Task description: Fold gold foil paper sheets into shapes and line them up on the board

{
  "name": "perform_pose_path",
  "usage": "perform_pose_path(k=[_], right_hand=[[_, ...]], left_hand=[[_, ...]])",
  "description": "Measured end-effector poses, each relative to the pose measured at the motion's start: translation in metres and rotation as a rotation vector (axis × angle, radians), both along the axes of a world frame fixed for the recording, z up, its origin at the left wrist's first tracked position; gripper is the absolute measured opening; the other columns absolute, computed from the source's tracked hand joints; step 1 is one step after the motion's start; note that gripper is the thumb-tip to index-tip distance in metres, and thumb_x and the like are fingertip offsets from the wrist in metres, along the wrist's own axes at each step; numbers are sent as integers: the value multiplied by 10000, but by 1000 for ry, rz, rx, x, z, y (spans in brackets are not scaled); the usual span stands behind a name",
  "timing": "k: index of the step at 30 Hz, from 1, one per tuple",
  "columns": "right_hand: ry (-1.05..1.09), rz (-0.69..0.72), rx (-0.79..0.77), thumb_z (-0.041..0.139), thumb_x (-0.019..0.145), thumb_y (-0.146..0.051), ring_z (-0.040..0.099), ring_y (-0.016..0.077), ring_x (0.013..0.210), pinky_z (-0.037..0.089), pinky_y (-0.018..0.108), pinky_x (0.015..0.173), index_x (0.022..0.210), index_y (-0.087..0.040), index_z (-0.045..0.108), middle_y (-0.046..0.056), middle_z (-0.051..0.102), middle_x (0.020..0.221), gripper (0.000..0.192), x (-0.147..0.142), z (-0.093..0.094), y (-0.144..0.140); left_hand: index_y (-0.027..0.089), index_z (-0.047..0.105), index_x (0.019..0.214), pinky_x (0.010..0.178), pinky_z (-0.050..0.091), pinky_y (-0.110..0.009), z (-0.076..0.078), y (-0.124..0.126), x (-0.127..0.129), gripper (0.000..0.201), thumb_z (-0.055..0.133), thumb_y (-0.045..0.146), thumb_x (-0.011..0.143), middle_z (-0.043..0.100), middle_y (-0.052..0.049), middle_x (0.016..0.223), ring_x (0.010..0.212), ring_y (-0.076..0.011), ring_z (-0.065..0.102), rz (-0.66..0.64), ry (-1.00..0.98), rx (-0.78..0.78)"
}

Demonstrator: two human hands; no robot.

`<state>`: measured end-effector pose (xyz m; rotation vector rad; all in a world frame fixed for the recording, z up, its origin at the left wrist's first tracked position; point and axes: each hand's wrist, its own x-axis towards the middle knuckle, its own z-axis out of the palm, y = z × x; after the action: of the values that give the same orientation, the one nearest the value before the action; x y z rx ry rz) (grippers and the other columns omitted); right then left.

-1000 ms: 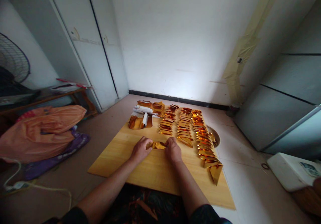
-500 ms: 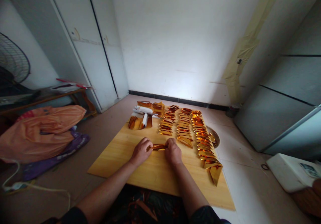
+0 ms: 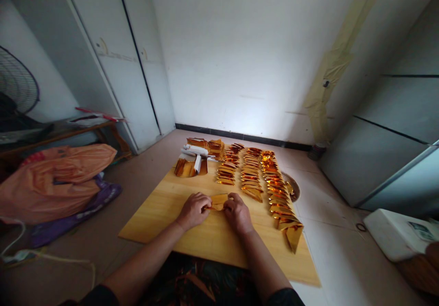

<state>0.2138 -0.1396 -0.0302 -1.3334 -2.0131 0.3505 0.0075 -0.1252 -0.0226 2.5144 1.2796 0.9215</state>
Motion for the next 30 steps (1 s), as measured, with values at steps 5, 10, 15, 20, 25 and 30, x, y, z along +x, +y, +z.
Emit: perform_pose_path(k=[5, 10, 15, 20, 25, 30], right_hand=[[2, 66, 27, 547, 811, -169, 588, 163, 896, 463, 261, 814, 789, -221, 707, 62, 604, 960, 170, 8, -4, 1], [8, 73, -58, 565, 827, -216, 586, 153, 823, 457, 244, 759, 782, -207, 707, 49, 615, 866, 149, 10, 3, 4], [-72, -42, -194, 563, 826, -222, 583, 129, 758, 425, 204, 686, 745, -184, 685, 33, 613, 808, 151, 4, 12, 10], [-235, -217, -306, 592, 811, -308, 582, 123, 727, 378, 195, 632, 738, -179, 680, 34, 633, 813, 173, -6, 18, 18], [-324, -272, -359, 611, 788, -364, 578, 127, 702, 322, 206, 577, 749, -185, 683, 36, 653, 810, 197, -13, 24, 23], [-371, -287, -393, 595, 768, -370, 580, 136, 686, 290, 219, 545, 757, -193, 690, 41, 671, 797, 201, -15, 30, 26]], left_hand=[[200, 634, 679, 783, 448, -330, 0, -2, -4, 78, 616, 125, 687, 707, -7, 895, 840, -182, 604, -24, -13, 11], [206, 660, 680, 793, 469, -319, -1, -4, -7, 116, 583, 157, 751, 713, -11, 925, 848, -172, 626, -11, 14, 19], [197, 657, 788, 813, 460, -290, 3, -6, -6, 172, 495, 168, 836, 695, -33, 919, 857, -157, 613, 32, 48, -12], [181, 610, 742, 788, 440, -293, 4, -2, -3, 183, 474, 170, 863, 630, -45, 841, 842, -170, 551, 118, 113, -26], [180, 579, 700, 792, 422, -298, 0, 2, -1, 157, 504, 152, 835, 585, -46, 837, 862, -174, 524, 178, 122, -37], [186, 563, 694, 763, 410, -297, 5, -1, 1, 122, 527, 147, 803, 567, -46, 827, 849, -180, 518, 226, 175, -64]])
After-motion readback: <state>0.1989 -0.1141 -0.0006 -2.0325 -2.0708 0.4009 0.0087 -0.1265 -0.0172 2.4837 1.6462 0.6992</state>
